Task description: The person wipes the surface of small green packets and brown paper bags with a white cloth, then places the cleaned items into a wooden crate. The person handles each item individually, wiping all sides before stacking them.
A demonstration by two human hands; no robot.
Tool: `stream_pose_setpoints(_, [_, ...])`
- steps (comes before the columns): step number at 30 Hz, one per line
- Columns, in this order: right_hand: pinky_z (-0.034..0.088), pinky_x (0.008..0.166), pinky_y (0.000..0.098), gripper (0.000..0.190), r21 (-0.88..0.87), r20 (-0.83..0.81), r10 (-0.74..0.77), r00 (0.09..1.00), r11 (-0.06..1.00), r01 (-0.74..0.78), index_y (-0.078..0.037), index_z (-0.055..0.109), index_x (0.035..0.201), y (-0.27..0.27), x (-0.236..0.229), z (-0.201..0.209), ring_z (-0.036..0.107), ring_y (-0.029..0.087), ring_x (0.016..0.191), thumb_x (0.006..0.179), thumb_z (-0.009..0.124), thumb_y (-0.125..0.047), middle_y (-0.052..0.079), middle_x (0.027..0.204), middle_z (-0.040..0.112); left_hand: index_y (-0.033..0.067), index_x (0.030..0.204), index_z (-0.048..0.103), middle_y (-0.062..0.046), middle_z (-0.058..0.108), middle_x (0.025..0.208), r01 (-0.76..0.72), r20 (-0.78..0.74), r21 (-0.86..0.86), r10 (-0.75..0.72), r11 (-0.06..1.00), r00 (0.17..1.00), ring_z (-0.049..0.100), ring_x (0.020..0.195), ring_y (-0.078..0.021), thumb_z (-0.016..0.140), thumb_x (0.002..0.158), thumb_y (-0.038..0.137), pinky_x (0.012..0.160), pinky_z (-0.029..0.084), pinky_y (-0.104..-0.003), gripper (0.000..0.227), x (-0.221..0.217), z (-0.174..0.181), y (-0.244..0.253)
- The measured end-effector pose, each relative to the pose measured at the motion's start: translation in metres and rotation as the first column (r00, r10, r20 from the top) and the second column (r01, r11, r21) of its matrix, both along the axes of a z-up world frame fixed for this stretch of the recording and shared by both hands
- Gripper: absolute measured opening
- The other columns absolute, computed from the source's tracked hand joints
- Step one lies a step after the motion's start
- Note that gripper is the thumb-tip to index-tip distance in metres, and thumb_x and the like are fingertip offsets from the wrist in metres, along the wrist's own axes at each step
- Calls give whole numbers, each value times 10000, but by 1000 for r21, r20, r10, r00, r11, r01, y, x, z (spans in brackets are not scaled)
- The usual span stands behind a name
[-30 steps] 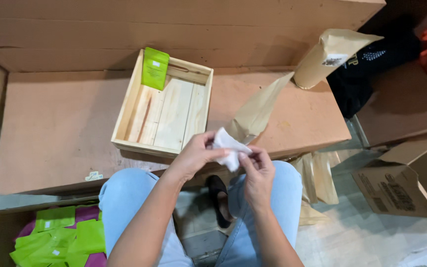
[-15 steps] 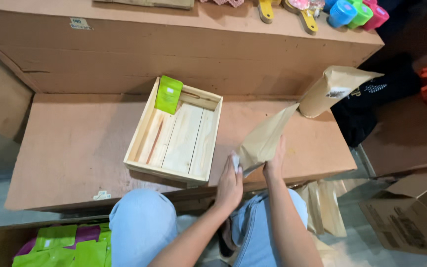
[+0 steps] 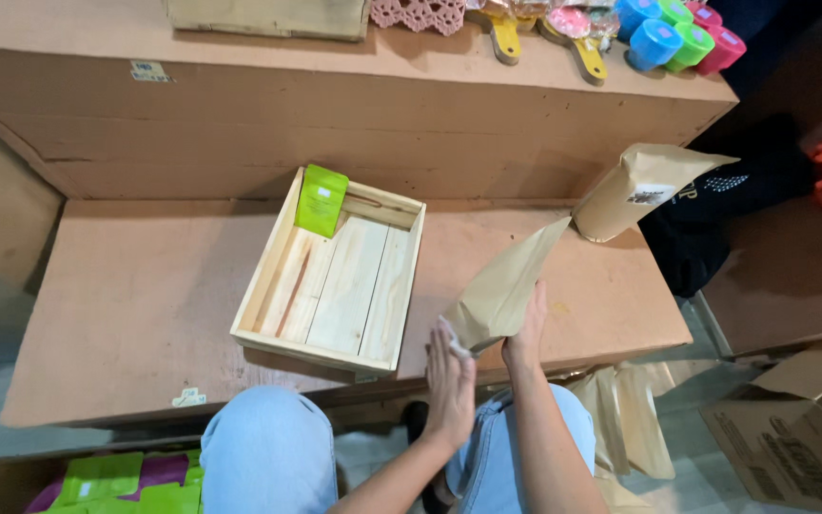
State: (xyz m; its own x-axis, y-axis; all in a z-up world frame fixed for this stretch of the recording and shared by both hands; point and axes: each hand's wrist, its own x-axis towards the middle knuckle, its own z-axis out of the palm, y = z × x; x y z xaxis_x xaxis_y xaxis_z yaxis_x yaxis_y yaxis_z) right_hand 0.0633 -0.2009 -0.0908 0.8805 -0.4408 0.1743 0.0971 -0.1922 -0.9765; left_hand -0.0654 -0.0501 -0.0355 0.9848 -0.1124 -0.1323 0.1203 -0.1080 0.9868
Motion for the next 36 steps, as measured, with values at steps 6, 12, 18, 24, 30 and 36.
stream_pose_setpoints(6, [474, 800, 307, 175, 303, -109, -44, 993, 950, 76, -126, 596, 1073, 21, -7, 39, 547, 106, 913, 1076, 572, -299, 7, 974, 584, 19, 1691, 191, -75, -91, 1826, -195, -102, 168, 214, 966, 972, -22, 1679, -288, 130, 1009, 697, 1319, 41, -473, 964, 15, -98, -11])
stream_pose_setpoints(12, [485, 830, 283, 221, 372, -145, -46, 988, 923, 97, -127, 619, 1186, 24, -4, 40, 573, 98, 945, 1088, 550, -312, 9, 1047, 634, 25, 1681, 238, -88, 175, 1779, -289, -84, -60, 284, 955, 955, 221, 1643, -249, 236, 1075, 569, 1323, 179, -388, 813, 14, -115, -23])
stream_pose_setpoints(18, [501, 844, 326, 294, 293, -186, -74, 980, 948, 127, -103, 612, 1254, 21, 2, 33, 587, 138, 965, 1073, 496, -304, 58, 1065, 652, 178, 1711, 227, -1, 193, 1810, -249, -278, -154, 200, 956, 940, 167, 1670, -162, 192, 1028, 642, 1357, 96, -347, 826, 57, -135, -16])
stream_pose_setpoints(24, [476, 853, 323, 283, 249, -170, -71, 983, 962, 113, -123, 618, 1221, 13, 10, 15, 562, 130, 954, 1105, 490, -347, 44, 1018, 616, 228, 1703, 338, 48, 306, 1786, -222, -582, -400, -60, 889, 811, 296, 1642, -153, 252, 992, 726, 1352, 167, -370, 873, 114, -107, 4])
stream_pose_setpoints(30, [544, 963, 361, 366, 335, -126, 23, 992, 942, 21, -125, 589, 1338, 8, 7, 3, 613, 173, 1106, 1180, 452, -425, 91, 1217, 635, 179, 1650, 492, -140, 323, 1765, -115, -542, -322, -83, 940, 837, 281, 1630, -349, 411, 996, 826, 1327, 211, -546, 923, 102, 64, 24])
stream_pose_setpoints(36, [519, 984, 349, 324, 365, -85, 28, 996, 931, 4, -159, 600, 1345, -16, 22, -39, 604, 161, 1089, 1177, 463, -400, 57, 1224, 643, 86, 1650, 455, -242, 262, 1761, -20, -173, -479, -72, 878, 982, 166, 1652, -374, 259, 1133, 604, 1351, 53, -481, 758, 101, 49, 11])
